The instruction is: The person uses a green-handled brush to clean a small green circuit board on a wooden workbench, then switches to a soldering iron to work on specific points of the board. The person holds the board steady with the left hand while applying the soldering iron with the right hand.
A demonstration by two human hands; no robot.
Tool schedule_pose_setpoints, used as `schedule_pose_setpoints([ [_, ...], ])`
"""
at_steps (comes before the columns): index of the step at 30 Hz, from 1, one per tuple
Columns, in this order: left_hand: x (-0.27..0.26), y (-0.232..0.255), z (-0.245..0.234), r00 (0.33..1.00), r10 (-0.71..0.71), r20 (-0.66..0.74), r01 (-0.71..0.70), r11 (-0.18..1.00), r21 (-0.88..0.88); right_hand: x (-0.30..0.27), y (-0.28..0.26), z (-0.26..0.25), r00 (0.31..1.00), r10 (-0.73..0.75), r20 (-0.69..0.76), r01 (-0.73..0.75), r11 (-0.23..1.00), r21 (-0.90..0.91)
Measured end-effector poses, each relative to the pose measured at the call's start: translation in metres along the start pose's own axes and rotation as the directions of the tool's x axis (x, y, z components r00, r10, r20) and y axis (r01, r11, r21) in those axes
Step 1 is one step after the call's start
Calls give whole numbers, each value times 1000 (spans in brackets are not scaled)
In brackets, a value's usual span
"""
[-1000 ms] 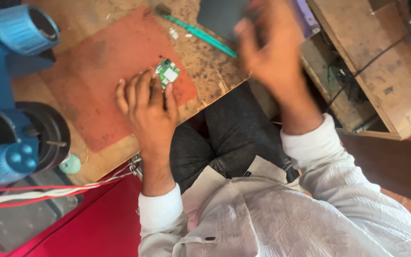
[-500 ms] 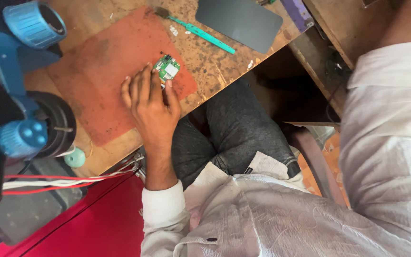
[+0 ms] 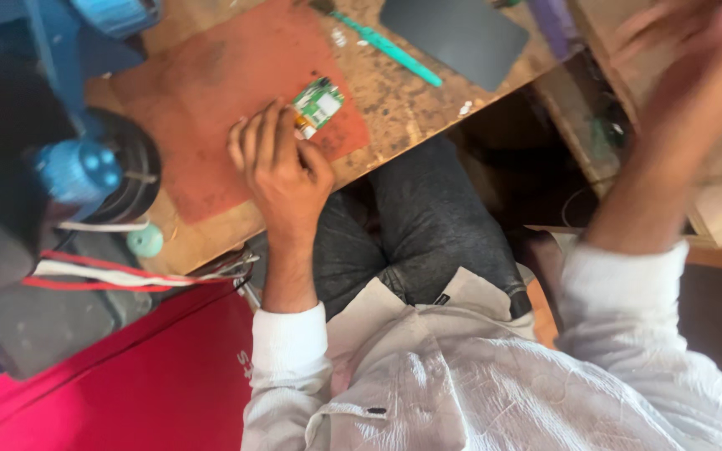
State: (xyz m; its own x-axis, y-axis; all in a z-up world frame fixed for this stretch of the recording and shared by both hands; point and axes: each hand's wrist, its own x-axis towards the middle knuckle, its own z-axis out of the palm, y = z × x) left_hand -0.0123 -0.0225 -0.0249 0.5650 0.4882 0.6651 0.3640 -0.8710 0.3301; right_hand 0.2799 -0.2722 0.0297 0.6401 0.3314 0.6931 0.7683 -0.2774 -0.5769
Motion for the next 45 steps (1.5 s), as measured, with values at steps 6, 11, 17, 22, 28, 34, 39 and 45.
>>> schedule_pose_setpoints([
  [6,-16,-3,-5,978,-95,-187,47,968,-247,-115,-106,78,905,-304,299,119,853,507],
  [11,-15,2,-15,989,-123,-86,101,970,-221,-118,-106,102,860,-419,291,293,872,392],
  [17,-7,9,-21,998,-55,20,57,989,-134,-112,-89,116,821,-461,337,345,871,350],
  [22,-20,6,-21,995,-44,-88,18,962,-272,-117,-84,117,816,-447,365,337,883,327],
  [28,-41,0,-18,972,-17,-233,-99,874,-476,-118,-85,123,836,-410,364,299,897,324],
  [34,-80,27,-4,956,285,-70,-267,747,-609,-115,-88,125,845,-409,344,314,900,301],
  [39,-122,27,22,901,360,244,-158,794,-587,-111,-89,131,829,-478,290,389,865,316],
  [45,-151,6,45,775,68,629,215,906,-364,-107,-90,126,821,-470,325,364,868,336],
])
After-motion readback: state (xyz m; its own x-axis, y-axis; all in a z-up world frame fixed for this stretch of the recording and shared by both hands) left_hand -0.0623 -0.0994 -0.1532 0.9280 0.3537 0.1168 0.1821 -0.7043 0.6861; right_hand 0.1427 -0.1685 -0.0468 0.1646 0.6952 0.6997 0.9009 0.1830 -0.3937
